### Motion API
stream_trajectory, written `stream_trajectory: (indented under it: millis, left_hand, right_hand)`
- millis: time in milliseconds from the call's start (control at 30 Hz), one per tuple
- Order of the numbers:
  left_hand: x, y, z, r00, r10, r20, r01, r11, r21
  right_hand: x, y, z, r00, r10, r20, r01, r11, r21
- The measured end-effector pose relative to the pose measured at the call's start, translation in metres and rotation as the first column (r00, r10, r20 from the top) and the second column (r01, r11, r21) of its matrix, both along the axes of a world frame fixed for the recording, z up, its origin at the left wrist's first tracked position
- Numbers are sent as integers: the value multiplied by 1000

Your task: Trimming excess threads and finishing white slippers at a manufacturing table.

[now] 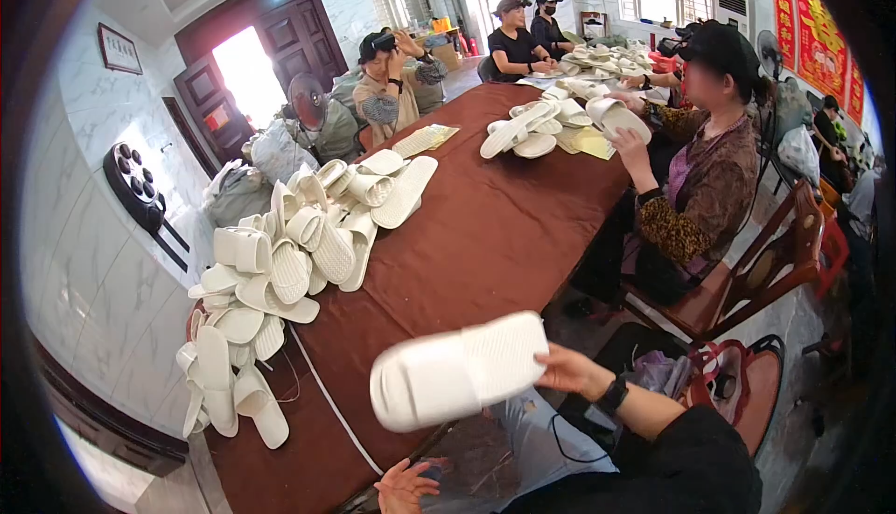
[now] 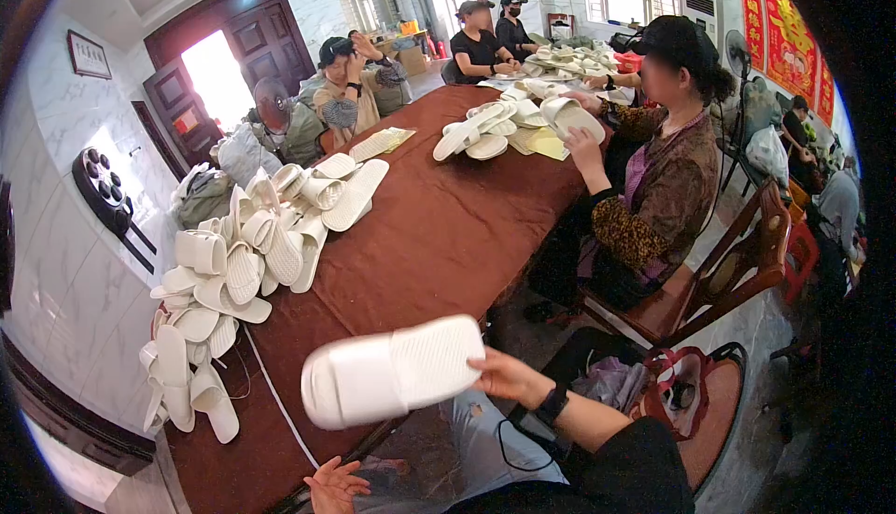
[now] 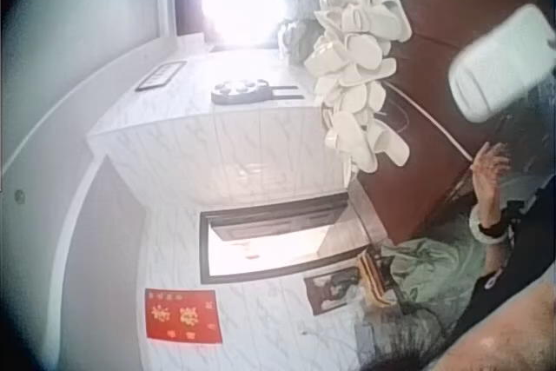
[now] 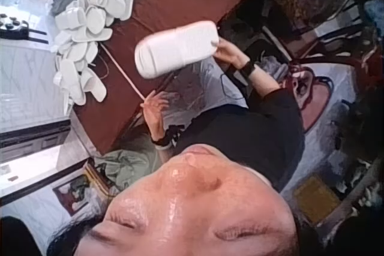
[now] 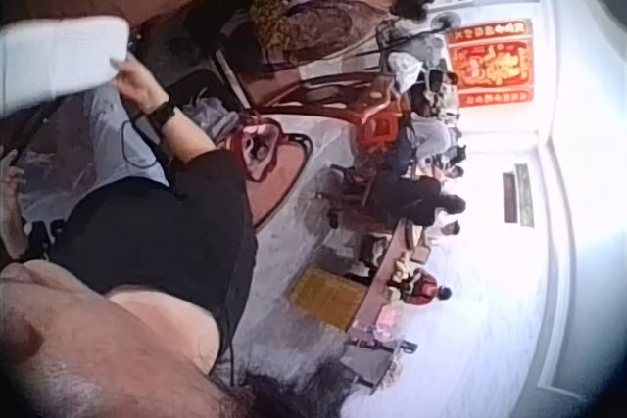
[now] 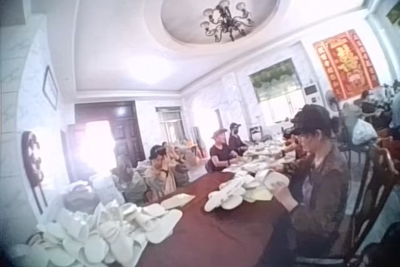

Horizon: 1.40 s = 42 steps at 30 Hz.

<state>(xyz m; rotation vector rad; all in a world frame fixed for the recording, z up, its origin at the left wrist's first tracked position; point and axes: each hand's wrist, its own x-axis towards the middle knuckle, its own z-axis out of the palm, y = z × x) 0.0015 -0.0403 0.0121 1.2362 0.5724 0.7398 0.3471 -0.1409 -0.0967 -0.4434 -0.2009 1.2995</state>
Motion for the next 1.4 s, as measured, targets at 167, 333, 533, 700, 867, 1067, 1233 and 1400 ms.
stream_trajectory:
  millis: [167, 333, 533, 700, 867, 1067, 1233, 1400]
  left_hand:
    - [-29, 3, -31, 992, 93, -90, -80, 988, 133]
    - [-59, 1, -37, 942, 239, -238, -221, 970, 98]
    - [-79, -2, -49, 912, 389, -133, -398, 915, -56]
    - [-73, 1, -41, 891, 386, -238, -412, 908, -72]
    - [-82, 1, -42, 870, 452, -196, -463, 886, -8]
    - [-120, -16, -59, 811, 552, -192, -569, 821, -44]
    - [-134, -24, -53, 792, 571, -218, -594, 802, -59]
    - [-133, -19, -43, 750, 630, -201, -649, 759, -45]
  right_hand:
    - [86, 49, 6, 929, -274, -248, 274, 961, -35]
    - [207, 121, 47, 842, -521, -140, 539, 825, 172]
    - [196, 206, 82, 976, -213, 38, 217, 959, -182]
    - [89, 274, 79, 930, 191, 313, -146, 976, -163]
    - [28, 351, 87, 793, 186, 580, -6, 954, -298]
    - [6, 425, 54, 710, 75, 700, 206, 928, -309]
    - [10, 452, 39, 815, -106, 570, 291, 925, -243]
    - [11, 437, 45, 842, -130, 524, 253, 952, -170]
